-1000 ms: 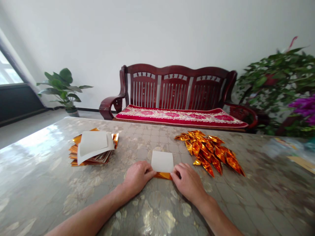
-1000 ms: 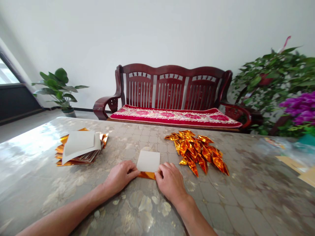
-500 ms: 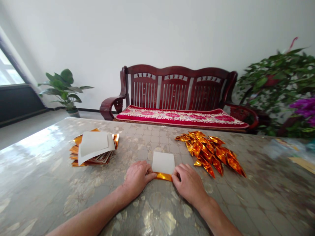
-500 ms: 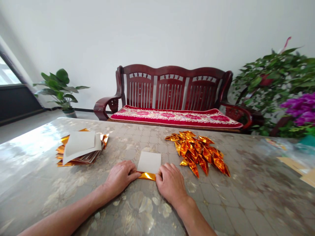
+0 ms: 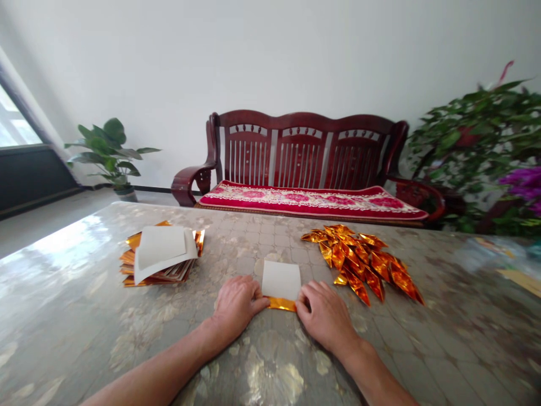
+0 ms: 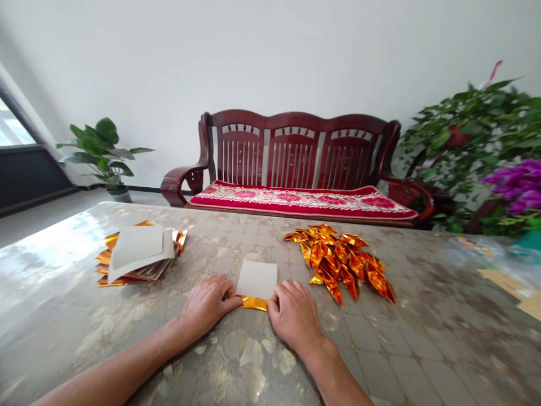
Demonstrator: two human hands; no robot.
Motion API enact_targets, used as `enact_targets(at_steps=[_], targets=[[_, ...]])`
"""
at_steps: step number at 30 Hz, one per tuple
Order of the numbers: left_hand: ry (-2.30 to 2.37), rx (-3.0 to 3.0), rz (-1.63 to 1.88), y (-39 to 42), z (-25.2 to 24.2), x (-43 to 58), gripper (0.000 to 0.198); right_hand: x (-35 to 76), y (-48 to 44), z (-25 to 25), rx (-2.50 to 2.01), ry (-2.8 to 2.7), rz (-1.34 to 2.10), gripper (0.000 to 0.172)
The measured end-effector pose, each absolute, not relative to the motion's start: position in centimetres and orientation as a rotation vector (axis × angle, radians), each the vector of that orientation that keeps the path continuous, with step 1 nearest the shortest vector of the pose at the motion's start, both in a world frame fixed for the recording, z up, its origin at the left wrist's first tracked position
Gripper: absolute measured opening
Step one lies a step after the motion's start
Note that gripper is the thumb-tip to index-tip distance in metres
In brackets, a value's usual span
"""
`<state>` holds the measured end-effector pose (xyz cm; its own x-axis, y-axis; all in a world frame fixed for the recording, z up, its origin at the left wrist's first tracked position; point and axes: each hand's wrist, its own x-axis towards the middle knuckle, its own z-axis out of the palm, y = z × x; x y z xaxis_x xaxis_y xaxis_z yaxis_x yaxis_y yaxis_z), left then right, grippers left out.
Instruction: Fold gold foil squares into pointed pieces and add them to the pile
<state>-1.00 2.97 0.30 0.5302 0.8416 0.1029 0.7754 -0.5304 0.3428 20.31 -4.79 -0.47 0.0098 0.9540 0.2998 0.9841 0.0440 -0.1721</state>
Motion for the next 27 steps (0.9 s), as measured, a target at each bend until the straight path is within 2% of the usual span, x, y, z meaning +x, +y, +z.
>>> enact_targets(at_steps=[9, 15, 20, 24, 27], targets=[[1.374, 2.506, 0.325, 2.6, 0.4, -1.0, 0.021, 20.2, -4.8, -0.5, -1.966, -1.983, -0.146, 0.013], [1.348, 2.556, 0.450, 2.3, 0.4, -1.0, 0.016, 20.1, -4.9, -0.4, -1.981, -1.980, -0.158, 0.014], [1.027, 2.723, 0.504, 1.9, 0.2, -0.6, 0.018, 20.0, -4.7, -0.4, -1.991, -1.979, -0.162, 0.015], [0.740, 2.860, 0.352, 1.4, 0.5, -0.3, 0.016, 20.0, -4.8, -0.3, -1.997, -1.975, -0.154, 0.014], [0.703, 2.967, 0.220, 0.8, 1.1, -0.2, 0.014, 20.0, -4.9, -0.3, -1.996, -1.972, -0.160, 0.014]])
